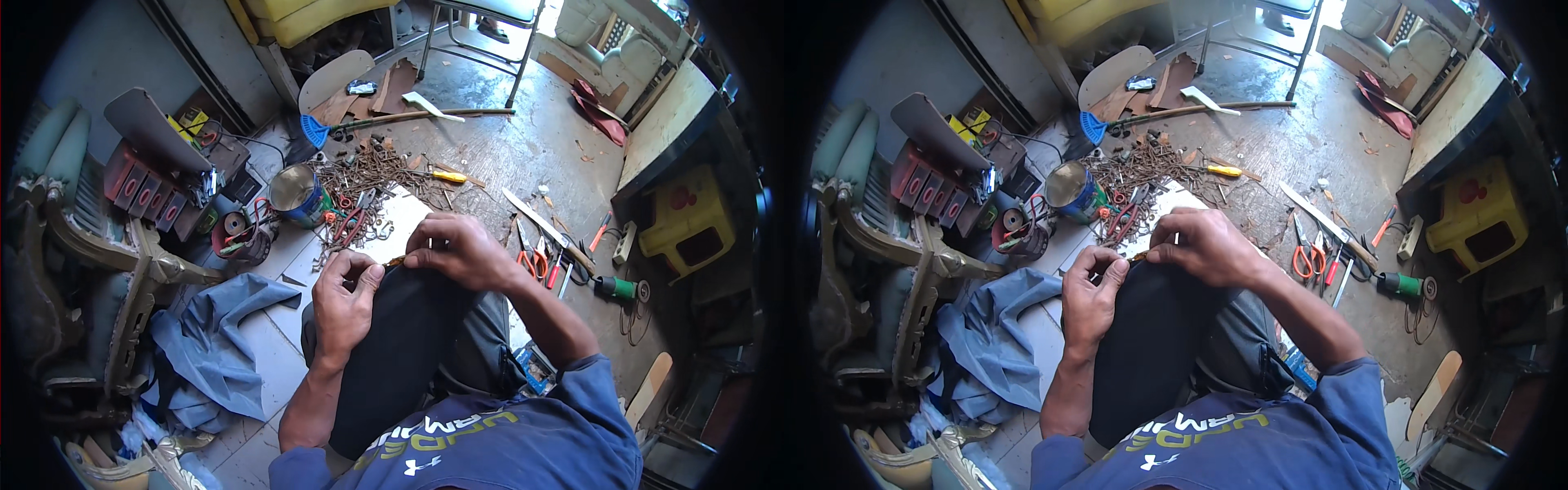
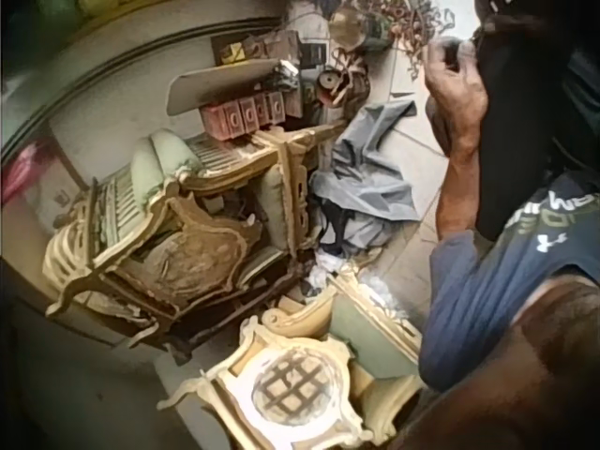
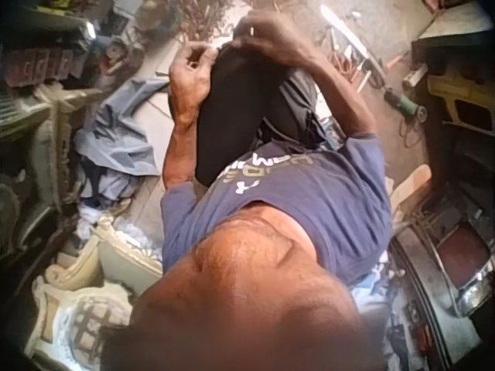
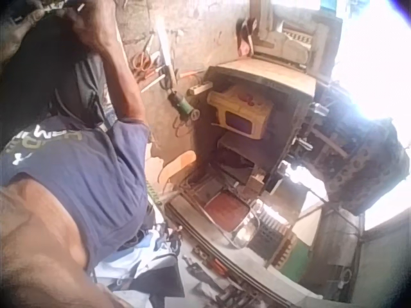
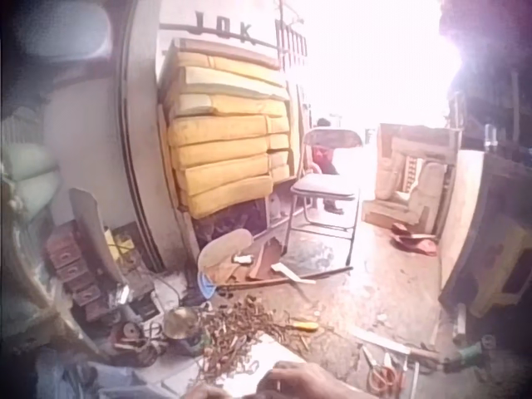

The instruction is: The person wraps black upholstery fabric around a wooden furniture component, pulling the material tight and securing it with a pneumatic staple gun along the edges.

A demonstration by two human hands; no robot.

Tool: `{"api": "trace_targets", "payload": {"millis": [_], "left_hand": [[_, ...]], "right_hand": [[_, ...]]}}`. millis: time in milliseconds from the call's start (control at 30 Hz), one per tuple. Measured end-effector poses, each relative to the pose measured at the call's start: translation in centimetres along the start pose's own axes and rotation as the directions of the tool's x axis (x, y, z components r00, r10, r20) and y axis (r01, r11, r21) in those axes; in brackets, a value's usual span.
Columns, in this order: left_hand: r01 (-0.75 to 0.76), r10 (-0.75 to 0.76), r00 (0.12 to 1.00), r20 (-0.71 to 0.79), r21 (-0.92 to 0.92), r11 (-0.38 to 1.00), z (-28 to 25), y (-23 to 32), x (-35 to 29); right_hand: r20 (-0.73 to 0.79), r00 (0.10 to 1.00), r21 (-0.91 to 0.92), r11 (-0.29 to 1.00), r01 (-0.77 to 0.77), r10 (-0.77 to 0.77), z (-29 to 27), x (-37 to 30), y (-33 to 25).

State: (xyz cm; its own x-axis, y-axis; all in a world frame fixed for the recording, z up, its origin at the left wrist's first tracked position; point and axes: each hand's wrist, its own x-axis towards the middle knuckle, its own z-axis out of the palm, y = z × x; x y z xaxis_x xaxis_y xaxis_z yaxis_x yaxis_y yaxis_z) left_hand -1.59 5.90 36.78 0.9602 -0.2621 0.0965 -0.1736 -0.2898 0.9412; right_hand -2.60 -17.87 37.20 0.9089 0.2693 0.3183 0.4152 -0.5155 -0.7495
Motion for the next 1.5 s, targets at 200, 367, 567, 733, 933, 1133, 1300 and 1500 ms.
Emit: {"api": "trace_targets", "payload": {"millis": [200,367,567,733,933,1133,1300,1500], "left_hand": [[-0.076,0.067,0.988,0.136,0.058,0.995,-1.6,0.5,-0.3],[0.021,-0.015,0.926,0.377,-0.013,1.000,-2.5,-0.1,0.8],[0.264,-0.209,0.848,0.488,-0.048,0.963,-2.2,0.1,1.4],[0.507,-0.262,0.721,0.642,-0.231,0.830,-2.3,-1.3,3.1],[0.325,-0.132,0.866,0.483,-0.344,0.881,-1.6,-0.7,1.7],[0.180,-0.007,0.895,0.447,-0.346,0.921,-2.8,0.6,0.8],[-0.233,0.098,0.854,0.511,0.207,0.950,-4.3,2.7,0.8],[-0.474,0.355,0.869,0.346,0.372,0.798,-1.9,1.4,-1.6]], "right_hand": [[-0.038,0.961,0.076,0.959,-0.272,0.275,-0.1,0.4,-2.3],[-0.200,0.974,0.020,0.994,-0.106,0.108,1.0,-0.8,-2.1],[-0.099,0.994,0.072,0.997,-0.027,0.034,0.5,-0.4,-2.2],[0.215,0.926,0.102,0.936,-0.338,0.311,0.1,0.3,-2.1],[0.231,0.957,0.095,0.975,-0.203,0.177,0.3,0.5,-1.2],[0.096,0.991,0.212,0.975,0.067,-0.089,0.7,0.3,-0.4],[0.120,0.986,-0.034,0.992,0.123,-0.118,0.7,-0.5,-2.5],[0.104,0.992,-0.305,0.952,-0.031,0.065,0.9,-2.0,-4.7]]}}
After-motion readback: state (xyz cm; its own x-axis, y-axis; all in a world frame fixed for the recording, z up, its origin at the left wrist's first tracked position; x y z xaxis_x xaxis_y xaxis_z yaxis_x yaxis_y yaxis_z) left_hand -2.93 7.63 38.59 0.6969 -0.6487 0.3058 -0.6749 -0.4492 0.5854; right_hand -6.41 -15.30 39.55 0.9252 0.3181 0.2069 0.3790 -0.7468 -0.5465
